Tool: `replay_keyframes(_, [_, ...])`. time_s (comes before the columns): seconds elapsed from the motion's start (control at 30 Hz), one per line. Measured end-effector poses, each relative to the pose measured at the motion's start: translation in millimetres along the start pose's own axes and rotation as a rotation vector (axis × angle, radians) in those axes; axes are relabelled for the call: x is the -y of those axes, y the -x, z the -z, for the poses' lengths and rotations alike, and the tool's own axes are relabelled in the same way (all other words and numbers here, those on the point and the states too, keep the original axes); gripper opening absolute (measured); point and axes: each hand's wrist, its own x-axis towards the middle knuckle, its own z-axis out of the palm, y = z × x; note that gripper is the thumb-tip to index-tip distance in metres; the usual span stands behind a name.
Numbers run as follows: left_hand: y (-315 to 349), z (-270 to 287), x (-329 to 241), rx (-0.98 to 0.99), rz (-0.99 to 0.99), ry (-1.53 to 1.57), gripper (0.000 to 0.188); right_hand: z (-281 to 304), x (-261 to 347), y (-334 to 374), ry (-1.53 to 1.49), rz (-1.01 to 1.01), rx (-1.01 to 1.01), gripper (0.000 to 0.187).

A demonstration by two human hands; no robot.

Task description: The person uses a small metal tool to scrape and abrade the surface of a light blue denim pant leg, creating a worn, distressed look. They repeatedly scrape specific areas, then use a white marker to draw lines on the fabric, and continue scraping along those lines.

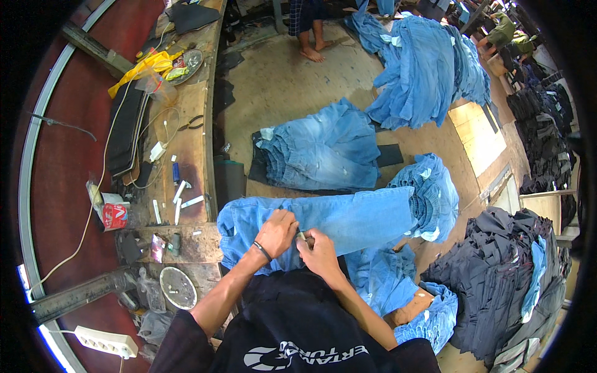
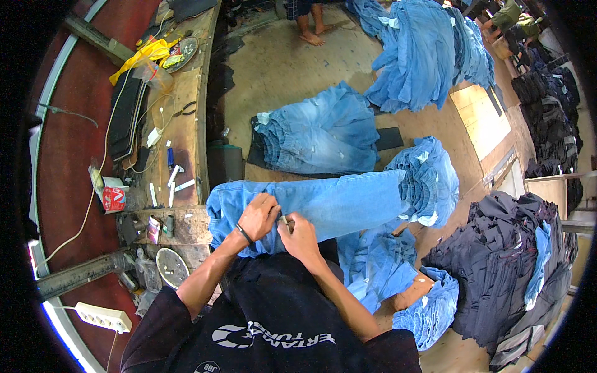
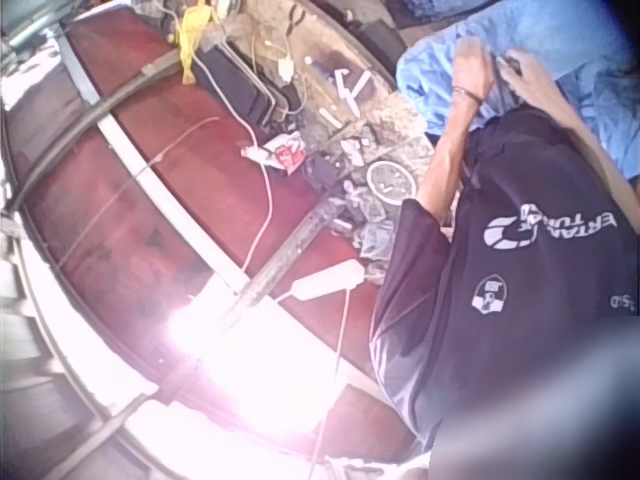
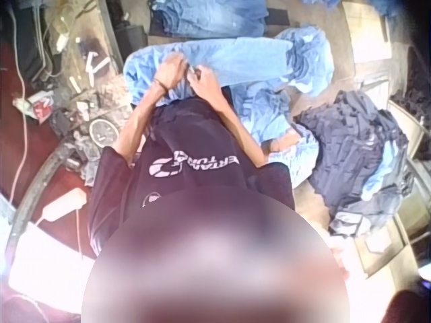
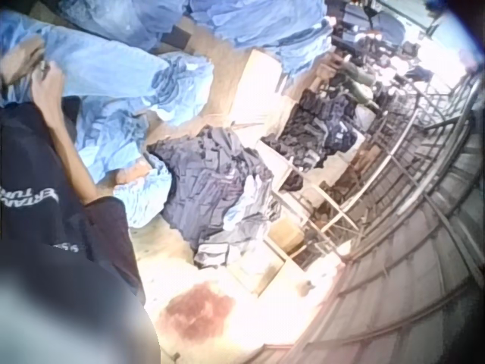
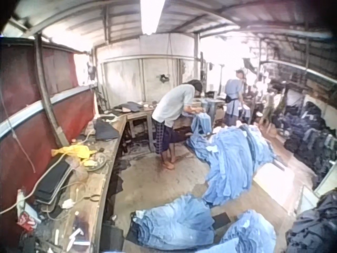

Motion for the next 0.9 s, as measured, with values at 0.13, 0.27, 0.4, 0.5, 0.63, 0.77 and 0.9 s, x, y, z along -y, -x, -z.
replay_keyframes(0.13, [1.0,16.8,6.4,-0.059,0.102,0.026,0.015,5.2,-2.0,11.1,-0.072,-0.071,0.119,0.019])
replay_keyframes(0.27, [21.1,48.4,1.0,0.02,0.35,-0.125,0.02,38.8,-10.2,23.7,-0.299,-0.015,-0.049,0.018])
replay_keyframes(0.4, [48.6,45.4,-24.9,0.049,0.422,-0.239,0.021,74.2,-23.3,26.8,-0.204,-0.085,-0.212,0.019])
replay_keyframes(0.5, [55.5,10.4,-42.1,-0.053,0.175,-0.157,0.025,80.4,-28.4,26.2,-0.25,-0.061,-0.207,0.021])
replay_keyframes(0.63, [53.8,-27.8,-45.4,0.018,0.118,-0.181,0.025,76.6,-26.8,25.3,-0.282,-0.08,-0.151,0.022])
replay_keyframes(0.77, [50.4,-34.7,-46.1,0.023,0.097,-0.19,0.015,79.2,-28.0,28.2,-0.221,-0.085,-0.116,0.021])
replay_keyframes(0.9, [52.2,-27.5,-60.6,0.064,0.178,-0.166,0.011,82.6,-37.9,34.7,-0.169,-0.075,-0.082,0.023])
